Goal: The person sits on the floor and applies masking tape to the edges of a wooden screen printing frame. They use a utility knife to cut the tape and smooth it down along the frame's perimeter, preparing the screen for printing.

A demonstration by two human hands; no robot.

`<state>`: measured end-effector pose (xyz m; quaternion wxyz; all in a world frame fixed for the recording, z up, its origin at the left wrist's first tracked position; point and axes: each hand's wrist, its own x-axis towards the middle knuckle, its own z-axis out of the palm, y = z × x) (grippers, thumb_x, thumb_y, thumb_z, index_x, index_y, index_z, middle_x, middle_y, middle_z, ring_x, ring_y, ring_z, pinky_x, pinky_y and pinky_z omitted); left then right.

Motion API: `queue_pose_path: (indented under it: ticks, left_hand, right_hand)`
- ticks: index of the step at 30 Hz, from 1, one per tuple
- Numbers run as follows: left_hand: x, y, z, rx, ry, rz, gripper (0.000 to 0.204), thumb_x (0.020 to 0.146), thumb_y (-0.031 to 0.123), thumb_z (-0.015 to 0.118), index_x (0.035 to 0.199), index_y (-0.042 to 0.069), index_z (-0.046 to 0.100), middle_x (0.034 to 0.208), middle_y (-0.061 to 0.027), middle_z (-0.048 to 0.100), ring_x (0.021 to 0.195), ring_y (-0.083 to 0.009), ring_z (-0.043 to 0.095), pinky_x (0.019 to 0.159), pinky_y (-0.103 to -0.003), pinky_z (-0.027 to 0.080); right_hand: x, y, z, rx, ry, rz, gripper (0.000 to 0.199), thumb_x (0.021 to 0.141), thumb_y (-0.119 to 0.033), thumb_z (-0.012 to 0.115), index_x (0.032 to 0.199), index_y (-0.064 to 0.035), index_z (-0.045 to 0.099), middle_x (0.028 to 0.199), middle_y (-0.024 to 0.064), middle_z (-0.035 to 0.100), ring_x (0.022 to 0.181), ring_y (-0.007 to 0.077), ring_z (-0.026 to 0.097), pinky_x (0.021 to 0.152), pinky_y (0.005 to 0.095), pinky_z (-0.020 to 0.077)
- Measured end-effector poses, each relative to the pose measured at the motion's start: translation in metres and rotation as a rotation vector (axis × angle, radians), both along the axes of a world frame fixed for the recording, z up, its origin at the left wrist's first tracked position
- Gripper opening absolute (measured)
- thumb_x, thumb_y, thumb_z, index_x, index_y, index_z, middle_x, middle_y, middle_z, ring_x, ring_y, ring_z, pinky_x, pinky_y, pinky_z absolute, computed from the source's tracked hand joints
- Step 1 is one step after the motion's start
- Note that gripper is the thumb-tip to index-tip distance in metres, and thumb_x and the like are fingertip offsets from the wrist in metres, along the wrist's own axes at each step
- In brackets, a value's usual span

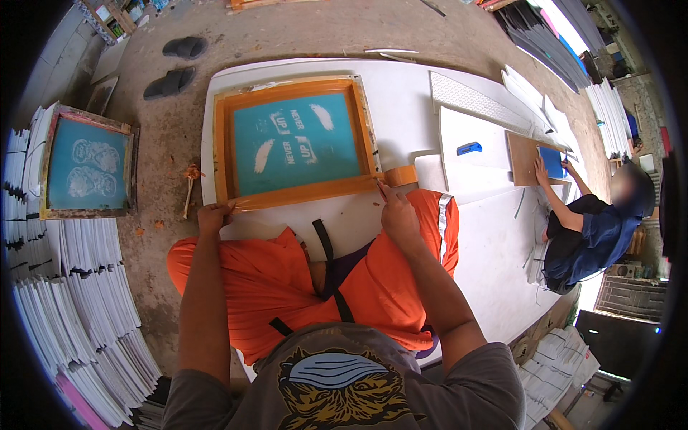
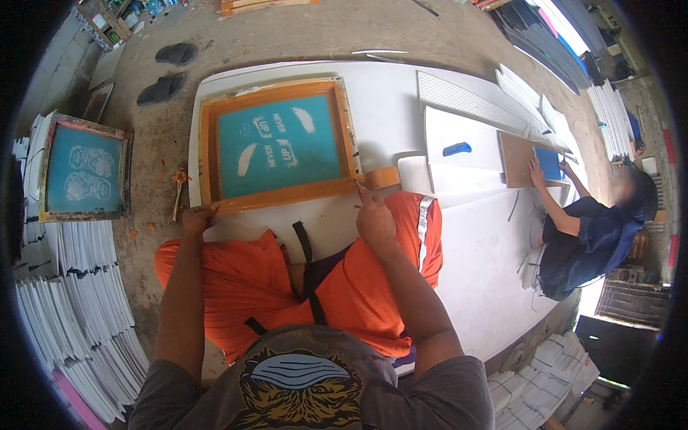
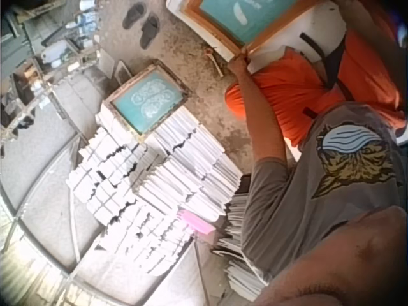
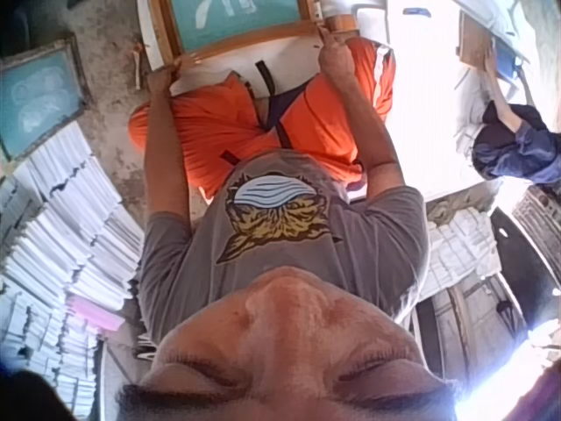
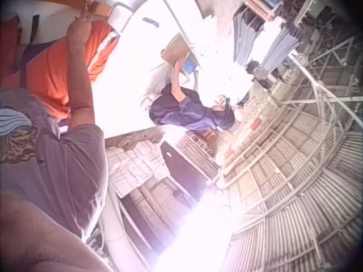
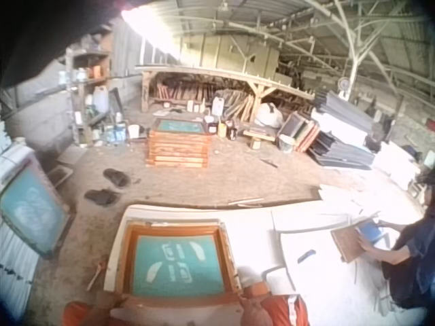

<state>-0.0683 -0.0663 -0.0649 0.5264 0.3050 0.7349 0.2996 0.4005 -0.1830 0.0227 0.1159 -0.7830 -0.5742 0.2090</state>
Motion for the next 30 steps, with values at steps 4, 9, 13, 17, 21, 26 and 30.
queue_pose_path:
  ticks: [4, 9, 13, 17, 21, 26, 30]
  left_hand:
    - [0.005, 0.001, 0.005, -0.005, 0.006, -0.006, 0.026, 0.083, 0.013, 0.087, 0.089, -0.008, 0.072, 0.075, -0.0083, 0.068, 0.058, -0.0152, 0.062, 0.054, -0.028, 0.054]
    - [-0.002, 0.001, -0.001, -0.003, -0.019, -0.012, 0.027, 0.083, 0.013, 0.088, 0.09, -0.007, 0.072, 0.077, -0.0084, 0.068, 0.061, -0.0153, 0.063, 0.054, -0.029, 0.055]
    - [0.002, 0.001, 0.002, -0.005, 0.003, -0.004, 0.028, 0.082, 0.013, 0.089, 0.089, -0.007, 0.072, 0.078, -0.0085, 0.068, 0.061, -0.0152, 0.063, 0.054, -0.029, 0.056]
    - [0.001, 0.0, 0.003, 0.002, -0.01, -0.008, 0.029, 0.081, 0.014, 0.09, 0.089, -0.007, 0.071, 0.078, -0.0093, 0.069, 0.062, -0.0158, 0.064, 0.054, -0.029, 0.056]
    - [0.005, 0.001, 0.011, -0.003, 0.006, -0.014, 0.029, 0.082, 0.013, 0.09, 0.089, -0.007, 0.071, 0.078, -0.0099, 0.069, 0.062, -0.0166, 0.065, 0.055, -0.029, 0.056]
    - [0.006, 0.002, 0.011, 0.008, 0.007, -0.006, 0.029, 0.082, 0.011, 0.09, 0.093, -0.008, 0.07, 0.08, -0.0111, 0.07, 0.061, -0.0174, 0.065, 0.056, -0.03, 0.056]
    - [0.008, 0.003, 0.014, -0.009, 0.014, -0.005, 0.03, 0.083, 0.011, 0.09, 0.095, -0.008, 0.07, 0.082, -0.0112, 0.071, 0.062, -0.0176, 0.065, 0.057, -0.03, 0.056]
  right_hand:
    - [-0.002, -0.002, 0.001, 0.024, -0.031, -0.021, 0.052, 0.092, -0.001, 0.053, 0.143, -0.0138, 0.058, 0.115, 0.0276, 0.067, 0.1, 0.0495, 0.068, 0.087, 0.059, 0.0558]
    - [-0.007, -0.006, 0.009, -0.022, -0.043, -0.012, 0.049, 0.095, -0.004, 0.051, 0.143, -0.0159, 0.059, 0.114, 0.0279, 0.066, 0.101, 0.0504, 0.068, 0.087, 0.0607, 0.0546]
    - [-0.007, -0.009, 0.02, -0.138, -0.059, 0.003, 0.051, 0.095, -0.005, 0.052, 0.145, -0.0143, 0.056, 0.118, 0.0282, 0.065, 0.105, 0.0488, 0.068, 0.089, 0.0588, 0.0554]
    - [-0.007, -0.008, 0.028, -0.198, -0.069, 0.038, 0.055, 0.094, -0.004, 0.052, 0.149, -0.0135, 0.049, 0.125, 0.0273, 0.062, 0.11, 0.0471, 0.068, 0.092, 0.0556, 0.0566]
    - [-0.005, -0.01, 0.023, -0.193, -0.065, 0.037, 0.057, 0.094, -0.004, 0.052, 0.149, -0.0143, 0.05, 0.126, 0.0281, 0.063, 0.111, 0.0468, 0.067, 0.094, 0.055, 0.0562]
    - [-0.004, -0.015, 0.021, -0.122, -0.04, 0.048, 0.045, 0.095, -0.005, 0.053, 0.138, -0.0129, 0.064, 0.114, 0.0278, 0.067, 0.104, 0.0462, 0.069, 0.09, 0.0557, 0.0558]
    - [-0.006, -0.017, 0.03, -0.038, -0.025, 0.05, 0.039, 0.095, -0.009, 0.057, 0.132, -0.0111, 0.071, 0.1, 0.0283, 0.071, 0.094, 0.0437, 0.071, 0.084, 0.0537, 0.0564]
